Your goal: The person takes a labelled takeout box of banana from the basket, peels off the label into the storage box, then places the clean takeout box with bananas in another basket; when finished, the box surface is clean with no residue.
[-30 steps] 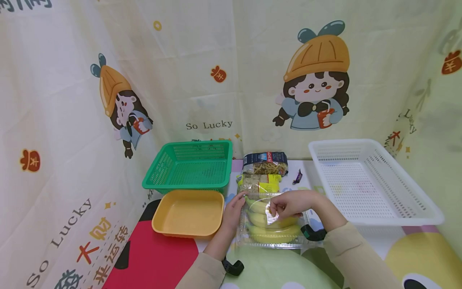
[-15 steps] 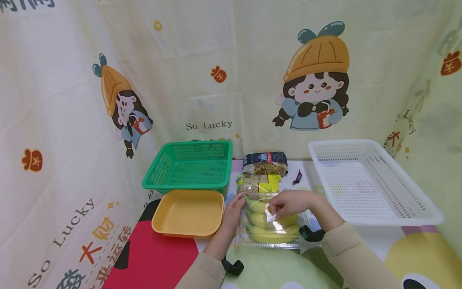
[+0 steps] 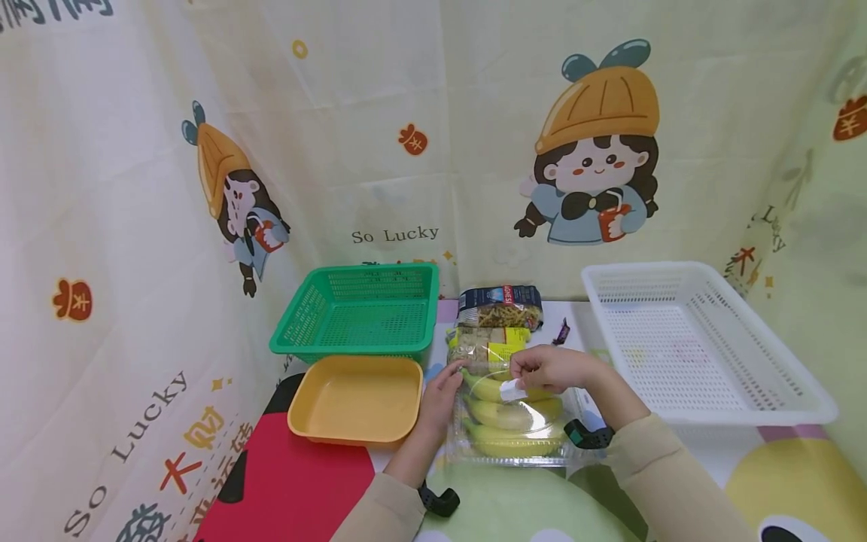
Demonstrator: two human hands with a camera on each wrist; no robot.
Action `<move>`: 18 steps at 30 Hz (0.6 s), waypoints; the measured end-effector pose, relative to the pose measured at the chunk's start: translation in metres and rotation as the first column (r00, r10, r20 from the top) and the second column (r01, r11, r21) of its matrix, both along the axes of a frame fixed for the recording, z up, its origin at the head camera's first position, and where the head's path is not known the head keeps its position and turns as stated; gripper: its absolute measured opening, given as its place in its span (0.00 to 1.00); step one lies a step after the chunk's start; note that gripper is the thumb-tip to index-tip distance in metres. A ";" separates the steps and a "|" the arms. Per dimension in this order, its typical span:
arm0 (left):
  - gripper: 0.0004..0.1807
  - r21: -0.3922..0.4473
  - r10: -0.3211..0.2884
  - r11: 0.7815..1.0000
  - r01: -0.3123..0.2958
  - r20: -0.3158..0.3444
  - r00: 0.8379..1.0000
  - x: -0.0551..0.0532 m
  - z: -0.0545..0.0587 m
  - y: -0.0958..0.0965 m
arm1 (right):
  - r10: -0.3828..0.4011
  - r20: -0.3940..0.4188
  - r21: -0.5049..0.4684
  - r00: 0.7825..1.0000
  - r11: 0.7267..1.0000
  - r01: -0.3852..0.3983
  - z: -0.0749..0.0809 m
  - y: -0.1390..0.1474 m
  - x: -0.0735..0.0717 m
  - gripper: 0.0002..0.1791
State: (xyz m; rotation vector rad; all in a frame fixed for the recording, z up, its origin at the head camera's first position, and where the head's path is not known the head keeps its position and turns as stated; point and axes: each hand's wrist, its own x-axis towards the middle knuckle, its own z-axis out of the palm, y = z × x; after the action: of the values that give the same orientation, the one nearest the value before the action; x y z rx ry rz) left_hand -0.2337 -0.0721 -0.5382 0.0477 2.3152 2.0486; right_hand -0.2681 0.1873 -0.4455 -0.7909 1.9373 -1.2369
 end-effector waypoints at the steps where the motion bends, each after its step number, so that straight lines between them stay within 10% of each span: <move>1: 0.20 -0.008 0.004 1.000 -0.004 -0.006 1.000 0.001 0.000 0.001 | 0.000 0.014 -0.012 1.000 1.000 0.000 -0.001 0.001 0.000 0.10; 11: 0.19 0.023 0.013 1.000 -0.012 -0.036 0.999 0.002 -0.006 0.002 | -0.162 0.153 -0.218 0.975 0.957 0.193 -0.006 0.013 -0.010 0.09; 18: 0.22 -0.053 -0.006 0.999 0.006 -0.004 1.000 0.005 0.003 0.000 | -0.170 0.047 -0.103 0.984 0.979 0.174 0.007 0.006 -0.007 0.16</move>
State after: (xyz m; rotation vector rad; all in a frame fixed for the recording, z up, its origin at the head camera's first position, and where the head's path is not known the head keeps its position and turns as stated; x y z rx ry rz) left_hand -0.2290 -0.0725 -0.5347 0.0567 2.3678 1.9852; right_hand -0.2749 0.1935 -0.4383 -0.6574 1.9550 -1.4588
